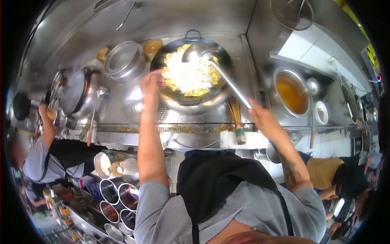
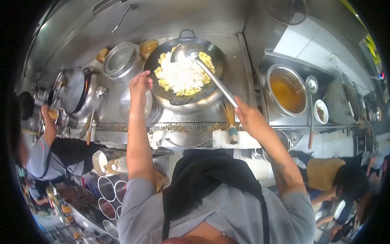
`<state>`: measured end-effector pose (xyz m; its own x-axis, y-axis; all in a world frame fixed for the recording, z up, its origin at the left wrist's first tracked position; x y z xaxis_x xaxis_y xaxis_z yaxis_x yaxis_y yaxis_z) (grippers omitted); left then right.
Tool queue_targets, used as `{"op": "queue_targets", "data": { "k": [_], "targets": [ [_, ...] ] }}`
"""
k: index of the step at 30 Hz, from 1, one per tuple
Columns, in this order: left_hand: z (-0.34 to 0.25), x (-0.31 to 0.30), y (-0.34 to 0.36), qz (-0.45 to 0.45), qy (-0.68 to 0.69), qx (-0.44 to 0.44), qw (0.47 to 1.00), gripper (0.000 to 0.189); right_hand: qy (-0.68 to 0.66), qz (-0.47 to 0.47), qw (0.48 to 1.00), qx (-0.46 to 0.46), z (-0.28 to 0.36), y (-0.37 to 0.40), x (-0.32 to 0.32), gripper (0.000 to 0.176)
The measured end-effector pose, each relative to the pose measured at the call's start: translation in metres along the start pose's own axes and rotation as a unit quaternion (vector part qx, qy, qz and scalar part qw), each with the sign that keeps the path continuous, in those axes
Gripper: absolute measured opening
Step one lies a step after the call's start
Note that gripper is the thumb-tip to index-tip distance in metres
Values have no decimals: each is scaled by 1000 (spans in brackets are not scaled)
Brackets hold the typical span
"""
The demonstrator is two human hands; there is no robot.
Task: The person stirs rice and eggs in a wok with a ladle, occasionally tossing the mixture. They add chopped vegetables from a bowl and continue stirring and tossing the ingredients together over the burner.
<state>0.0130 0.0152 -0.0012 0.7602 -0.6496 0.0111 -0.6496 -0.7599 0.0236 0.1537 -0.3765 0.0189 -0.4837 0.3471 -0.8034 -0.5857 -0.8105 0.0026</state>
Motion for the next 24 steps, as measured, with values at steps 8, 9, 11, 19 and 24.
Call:
{"op": "queue_targets", "data": {
  "k": [8, 9, 11, 19, 24],
  "targets": [
    [-14, 38, 63, 57, 177, 49, 981, 56, 31, 99, 988, 112, -56, -62, 41, 42],
    [-16, 44, 72, 72, 188, 35, 979, 58, 35, 114, 989, 84, -63, -64, 38, 41],
    [-18, 51, 83, 108, 160, 28, 981, 69, 46, 130, 990, 30, -79, -69, 32, 40],
    [-38, 92, 131, 187, 28, 103, 977, 79, -431, 89, 878, -187, 91, -85, 38, 29],
    [-48, 77, 161, 186, 67, 131, 972, 72, -344, 18, 908, -237, 113, -92, 26, 15]
  ]
}}
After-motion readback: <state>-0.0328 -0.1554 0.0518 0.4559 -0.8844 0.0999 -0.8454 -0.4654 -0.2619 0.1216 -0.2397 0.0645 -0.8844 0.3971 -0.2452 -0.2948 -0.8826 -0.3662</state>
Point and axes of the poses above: each hand's wrist, its own y-axis away from the middle knuckle, its own x-axis out of the palm, z = x × y, the point moved 2 cm from there along -y, towards the middle knuckle, and after that the axes turned 2 degrees about x, right-handed, at the moved point
